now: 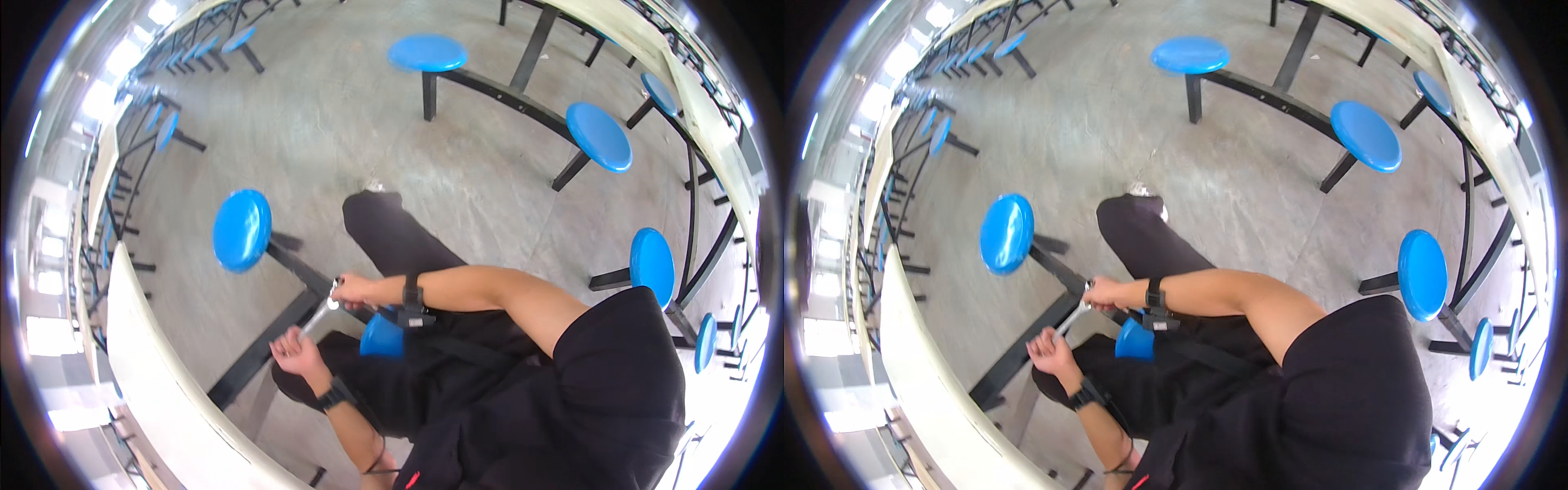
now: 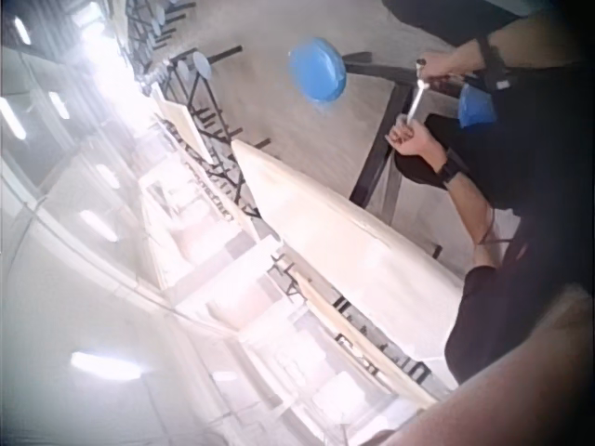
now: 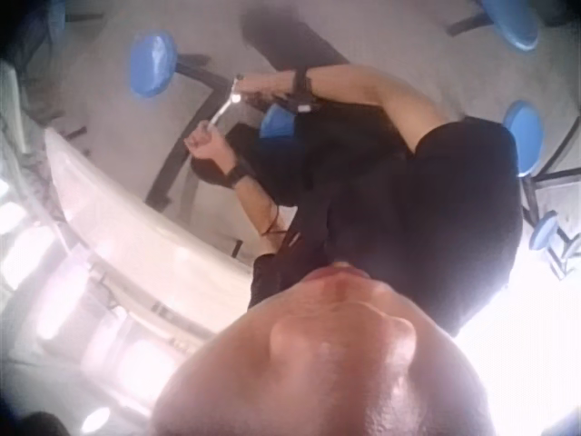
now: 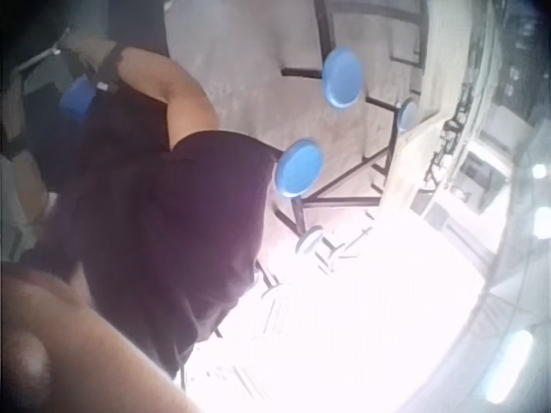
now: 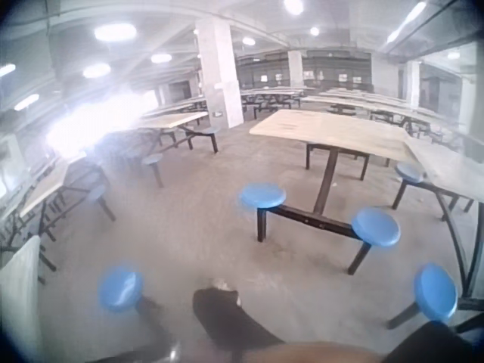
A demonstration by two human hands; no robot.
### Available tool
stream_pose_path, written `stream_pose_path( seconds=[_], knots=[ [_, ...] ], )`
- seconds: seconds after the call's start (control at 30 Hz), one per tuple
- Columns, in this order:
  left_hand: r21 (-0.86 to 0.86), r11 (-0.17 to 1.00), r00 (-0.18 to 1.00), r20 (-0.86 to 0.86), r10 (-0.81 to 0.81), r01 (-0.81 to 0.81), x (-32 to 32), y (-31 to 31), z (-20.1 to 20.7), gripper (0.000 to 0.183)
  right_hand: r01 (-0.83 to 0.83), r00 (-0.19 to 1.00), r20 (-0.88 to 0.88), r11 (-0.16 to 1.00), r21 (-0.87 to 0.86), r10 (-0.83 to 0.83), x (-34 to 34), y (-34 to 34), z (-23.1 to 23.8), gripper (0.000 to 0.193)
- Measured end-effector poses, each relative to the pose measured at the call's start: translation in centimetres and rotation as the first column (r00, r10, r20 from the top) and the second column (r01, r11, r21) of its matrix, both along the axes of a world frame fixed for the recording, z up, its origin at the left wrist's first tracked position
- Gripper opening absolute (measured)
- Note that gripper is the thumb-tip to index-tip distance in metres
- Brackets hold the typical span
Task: The person uses a wrench to tighten a bolt on the metal support frame of a cafeteria table and stool unit.
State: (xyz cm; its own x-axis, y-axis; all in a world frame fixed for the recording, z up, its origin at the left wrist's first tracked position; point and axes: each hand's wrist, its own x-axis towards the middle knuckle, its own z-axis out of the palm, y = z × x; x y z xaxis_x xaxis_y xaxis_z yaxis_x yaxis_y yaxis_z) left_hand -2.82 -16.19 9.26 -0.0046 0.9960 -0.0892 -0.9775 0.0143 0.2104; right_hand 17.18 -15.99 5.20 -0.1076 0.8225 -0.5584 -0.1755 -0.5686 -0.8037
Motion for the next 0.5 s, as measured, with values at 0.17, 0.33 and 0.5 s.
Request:
stream_pose_path(
  seconds=[0.17,0.33,0.5],
  knots=[
    [-0.070,0.995,0.998,0.018,-0.064,0.066,2.4,1.1,0.0,0.033,0.122,0.991,-0.053,0.992,0.012,-0.121,1.6,0.8,4.0,0.023],
    [-0.162,0.982,0.981,-0.147,-0.123,0.099,0.9,1.1,-1.9,0.029,-0.069,0.990,-0.122,0.998,-0.002,0.068,2.1,0.7,2.3,0.017],
    [-0.358,0.933,0.901,-0.415,-0.122,-0.039,1.2,0.2,-2.2,0.024,-0.027,0.997,-0.077,0.993,-0.116,0.018,1.7,0.4,2.0,0.016]
  ],
)
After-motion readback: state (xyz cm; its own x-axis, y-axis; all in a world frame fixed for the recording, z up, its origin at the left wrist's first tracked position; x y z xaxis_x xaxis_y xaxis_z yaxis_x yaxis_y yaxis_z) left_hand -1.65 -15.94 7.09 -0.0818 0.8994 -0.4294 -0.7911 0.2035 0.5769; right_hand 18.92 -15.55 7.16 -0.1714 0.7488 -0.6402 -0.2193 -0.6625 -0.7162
